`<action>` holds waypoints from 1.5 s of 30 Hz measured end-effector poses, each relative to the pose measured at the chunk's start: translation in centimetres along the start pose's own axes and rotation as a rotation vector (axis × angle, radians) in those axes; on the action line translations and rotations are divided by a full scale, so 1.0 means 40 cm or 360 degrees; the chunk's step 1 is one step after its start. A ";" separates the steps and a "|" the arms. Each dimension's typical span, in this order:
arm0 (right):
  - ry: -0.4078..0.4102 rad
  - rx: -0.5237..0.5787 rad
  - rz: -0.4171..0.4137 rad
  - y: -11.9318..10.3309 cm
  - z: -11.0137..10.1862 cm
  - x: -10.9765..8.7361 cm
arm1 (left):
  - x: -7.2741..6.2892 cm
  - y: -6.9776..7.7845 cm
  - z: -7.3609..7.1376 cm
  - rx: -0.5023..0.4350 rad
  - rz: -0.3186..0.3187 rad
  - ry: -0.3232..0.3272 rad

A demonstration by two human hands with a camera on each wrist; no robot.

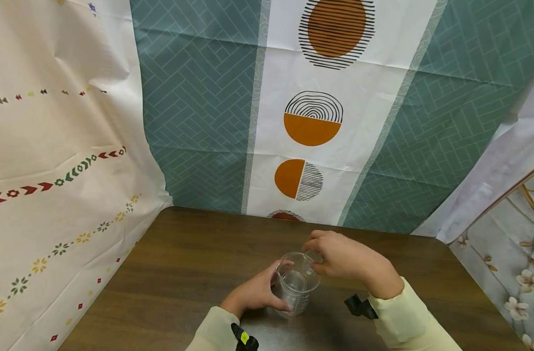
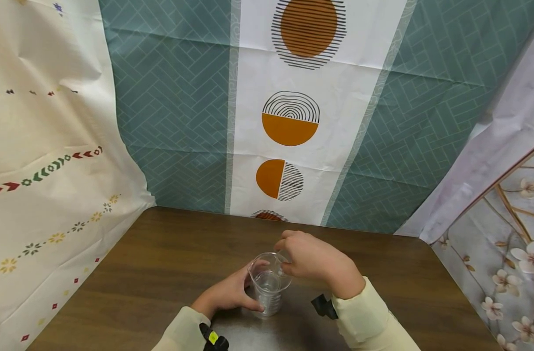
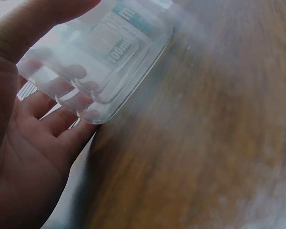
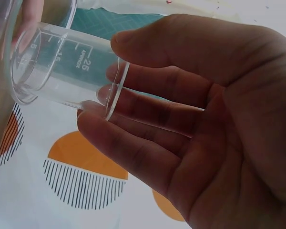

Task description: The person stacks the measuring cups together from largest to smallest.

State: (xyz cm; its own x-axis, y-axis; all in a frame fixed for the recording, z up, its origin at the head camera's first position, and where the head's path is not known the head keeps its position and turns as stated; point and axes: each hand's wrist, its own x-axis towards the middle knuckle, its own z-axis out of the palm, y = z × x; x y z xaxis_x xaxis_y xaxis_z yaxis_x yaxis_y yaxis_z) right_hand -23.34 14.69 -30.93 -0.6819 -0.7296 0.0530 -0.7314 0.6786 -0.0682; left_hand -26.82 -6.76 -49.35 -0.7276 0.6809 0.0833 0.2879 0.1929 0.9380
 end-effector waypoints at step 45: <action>-0.0093 0.0063 0.0022 -0.014 0.034 0.031 | -0.004 0.004 -0.008 0.0049 -0.0071 0.0000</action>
State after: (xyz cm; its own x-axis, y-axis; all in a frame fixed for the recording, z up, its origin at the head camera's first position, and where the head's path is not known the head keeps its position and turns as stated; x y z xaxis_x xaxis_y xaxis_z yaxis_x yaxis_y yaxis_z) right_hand -23.76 13.30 -32.19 -0.6889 -0.7248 -0.0066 -0.7201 0.6854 -0.1081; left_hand -26.85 -7.07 -49.12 -0.7402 0.6711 0.0414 0.2740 0.2448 0.9301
